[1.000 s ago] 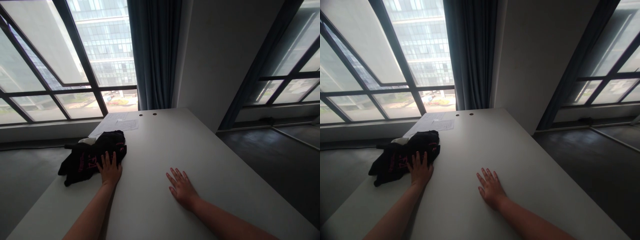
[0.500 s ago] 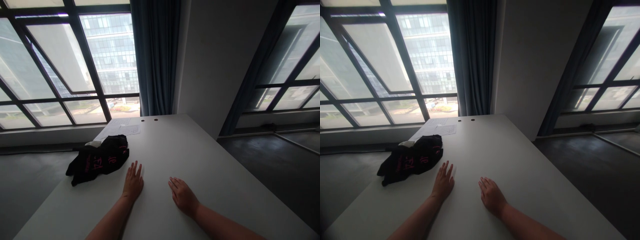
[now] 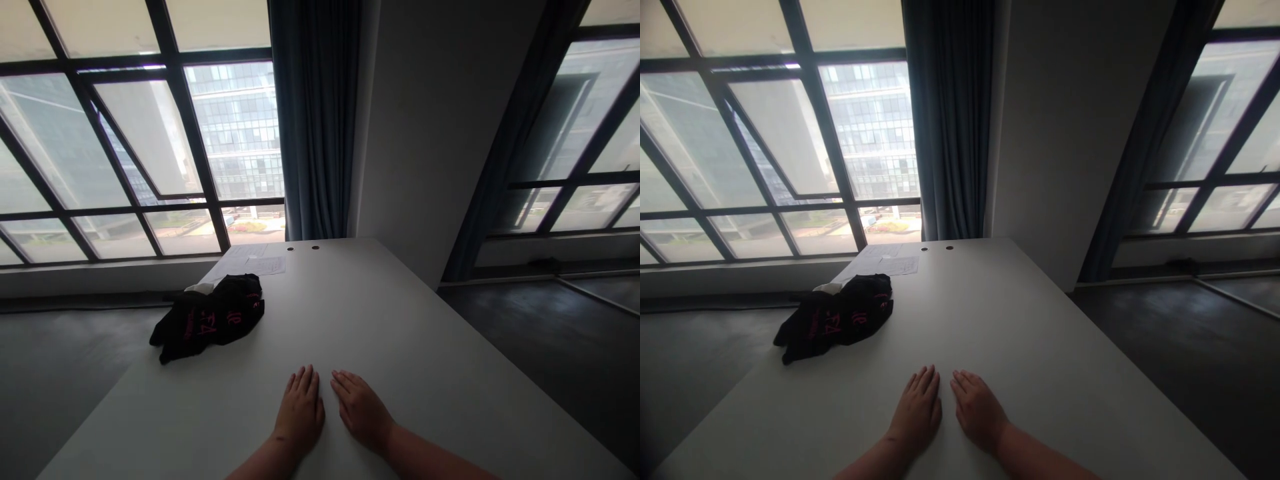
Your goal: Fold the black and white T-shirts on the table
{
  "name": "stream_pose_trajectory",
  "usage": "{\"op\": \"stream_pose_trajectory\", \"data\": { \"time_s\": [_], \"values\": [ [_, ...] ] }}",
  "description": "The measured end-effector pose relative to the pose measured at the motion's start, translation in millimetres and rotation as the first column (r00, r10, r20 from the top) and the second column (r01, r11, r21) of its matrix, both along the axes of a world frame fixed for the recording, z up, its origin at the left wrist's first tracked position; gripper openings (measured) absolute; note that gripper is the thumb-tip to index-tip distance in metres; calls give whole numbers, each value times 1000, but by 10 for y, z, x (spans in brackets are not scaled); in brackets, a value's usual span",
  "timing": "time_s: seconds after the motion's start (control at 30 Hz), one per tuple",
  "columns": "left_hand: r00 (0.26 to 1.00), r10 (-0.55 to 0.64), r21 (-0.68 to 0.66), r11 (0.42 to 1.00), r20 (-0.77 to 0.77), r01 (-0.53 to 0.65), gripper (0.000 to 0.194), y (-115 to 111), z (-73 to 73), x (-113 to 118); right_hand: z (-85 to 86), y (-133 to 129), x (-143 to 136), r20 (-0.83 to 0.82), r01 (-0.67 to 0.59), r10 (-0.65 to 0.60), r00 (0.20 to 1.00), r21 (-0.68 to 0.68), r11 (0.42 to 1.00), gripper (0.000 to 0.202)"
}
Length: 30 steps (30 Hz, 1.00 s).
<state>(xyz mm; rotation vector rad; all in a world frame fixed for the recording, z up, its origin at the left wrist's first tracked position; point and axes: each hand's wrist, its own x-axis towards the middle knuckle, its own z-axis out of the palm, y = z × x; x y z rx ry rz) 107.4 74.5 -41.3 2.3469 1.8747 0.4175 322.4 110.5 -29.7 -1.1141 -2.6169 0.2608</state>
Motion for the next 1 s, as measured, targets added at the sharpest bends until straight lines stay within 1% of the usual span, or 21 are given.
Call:
{"op": "stream_pose_trajectory", "data": {
  "time_s": [0.13,0.23,0.33,0.43,0.53,0.63,0.77,1.0],
  "values": [
    [999,-15,-34,999,30,16,61,-153,46,37,24,-95,-10,-16,15,-15,1000,-24,1000,59],
    [999,-23,-29,999,48,25,60,-234,88,25,63,-140,22,-46,23,-25,999,-52,998,56],
    [999,-27,-7,1000,47,27,59,-281,133,-7,101,-194,96,-76,57,-63,995,-80,995,55],
    [999,-46,-10,999,20,47,61,-309,170,-48,128,-269,184,-69,73,-80,994,-103,992,55],
    [998,-66,-23,998,1,66,61,-337,184,-90,152,-335,249,-57,80,-87,995,-121,989,56],
    [997,-76,-3,997,0,76,60,-374,180,-126,172,-371,278,-62,87,-95,994,-124,989,56],
    [997,-75,42,996,8,74,57,-428,188,-144,163,-382,286,-57,95,-102,993,-115,989,55],
    [999,-50,56,997,18,49,56,-469,229,-127,98,-360,301,-88,83,-91,992,-93,992,54]
  ]
}}
